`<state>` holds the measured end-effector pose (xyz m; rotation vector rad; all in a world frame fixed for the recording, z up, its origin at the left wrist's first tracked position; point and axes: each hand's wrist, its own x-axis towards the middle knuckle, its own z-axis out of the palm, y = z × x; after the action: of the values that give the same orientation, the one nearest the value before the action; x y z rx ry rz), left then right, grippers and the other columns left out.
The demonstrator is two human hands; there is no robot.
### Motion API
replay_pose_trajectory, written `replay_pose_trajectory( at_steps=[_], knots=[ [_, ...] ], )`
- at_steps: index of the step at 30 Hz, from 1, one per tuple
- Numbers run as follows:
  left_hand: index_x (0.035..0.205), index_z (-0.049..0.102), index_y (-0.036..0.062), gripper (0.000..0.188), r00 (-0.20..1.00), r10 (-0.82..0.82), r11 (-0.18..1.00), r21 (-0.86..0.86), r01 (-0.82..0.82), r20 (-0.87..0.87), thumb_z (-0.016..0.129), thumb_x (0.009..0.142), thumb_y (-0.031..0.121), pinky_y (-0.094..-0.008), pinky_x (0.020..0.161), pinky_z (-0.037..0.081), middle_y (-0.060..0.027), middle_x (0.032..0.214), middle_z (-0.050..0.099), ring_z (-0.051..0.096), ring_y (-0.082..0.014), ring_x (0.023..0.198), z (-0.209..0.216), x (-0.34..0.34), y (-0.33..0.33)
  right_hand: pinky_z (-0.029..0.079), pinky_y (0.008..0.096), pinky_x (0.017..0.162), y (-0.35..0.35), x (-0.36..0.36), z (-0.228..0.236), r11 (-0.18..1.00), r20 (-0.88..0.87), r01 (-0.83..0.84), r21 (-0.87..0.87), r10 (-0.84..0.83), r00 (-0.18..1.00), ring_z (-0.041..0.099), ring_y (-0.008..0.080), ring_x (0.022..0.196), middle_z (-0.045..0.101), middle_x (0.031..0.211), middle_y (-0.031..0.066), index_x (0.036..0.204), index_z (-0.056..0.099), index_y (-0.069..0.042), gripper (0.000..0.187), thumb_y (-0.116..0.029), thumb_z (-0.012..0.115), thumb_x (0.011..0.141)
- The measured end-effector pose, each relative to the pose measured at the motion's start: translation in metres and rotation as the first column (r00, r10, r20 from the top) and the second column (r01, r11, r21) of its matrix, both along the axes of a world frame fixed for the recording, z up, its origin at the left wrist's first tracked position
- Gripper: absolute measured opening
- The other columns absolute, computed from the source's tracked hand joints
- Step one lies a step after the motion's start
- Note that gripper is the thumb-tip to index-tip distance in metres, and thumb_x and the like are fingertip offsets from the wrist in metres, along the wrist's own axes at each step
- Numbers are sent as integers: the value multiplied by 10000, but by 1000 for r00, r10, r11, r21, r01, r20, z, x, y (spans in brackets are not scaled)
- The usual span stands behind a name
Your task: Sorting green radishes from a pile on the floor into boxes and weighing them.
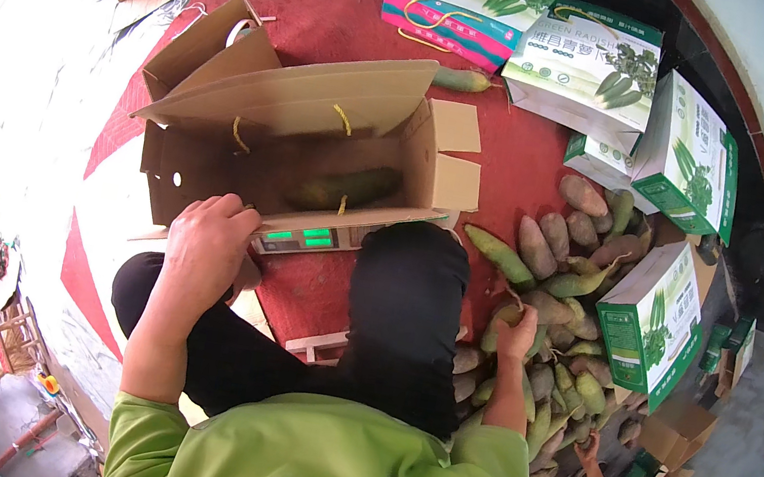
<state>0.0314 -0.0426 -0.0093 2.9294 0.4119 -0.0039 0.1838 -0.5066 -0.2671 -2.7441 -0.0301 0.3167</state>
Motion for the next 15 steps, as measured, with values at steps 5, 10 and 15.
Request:
replay_pose_trajectory(
  at_steps=[5, 10, 15],
  knots=[
    [759, 596, 75, 60, 1000, 4, 1000, -12, -3, 13, 579, 703, 62, -370, 708, 465, -75, 751, 540, 587, -250, 794, 0, 0, 1, 449, 303, 856, 37, 32, 70, 686, -21, 158, 710, -203, 979, 550, 167, 982, 547, 1046, 61, 1089, 452, -50, 431, 87, 667, 742],
    [746, 584, 75, 51, 1000, -1, 1000, -9, 1, 3, 578, 702, 51, -368, 707, 462, -79, 755, 544, 589, -250, 801, 1, -5, -1, 407, 328, 978, 92, 62, 190, 607, 272, -143, 782, -125, 954, 503, 196, 1119, 505, 1197, 102, 1241, 415, -8, 586, 121, 682, 735],
    [745, 579, 75, 57, 1000, -15, 1000, -12, 15, -2, 582, 701, 40, -376, 699, 462, -81, 747, 548, 595, -256, 794, 1, -2, 0, 401, 358, 1010, 163, 69, 296, 341, 515, -489, 803, 18, 857, 517, 224, 1147, 519, 1228, 125, 1270, 422, 8, 611, 85, 688, 726]
  ],
)
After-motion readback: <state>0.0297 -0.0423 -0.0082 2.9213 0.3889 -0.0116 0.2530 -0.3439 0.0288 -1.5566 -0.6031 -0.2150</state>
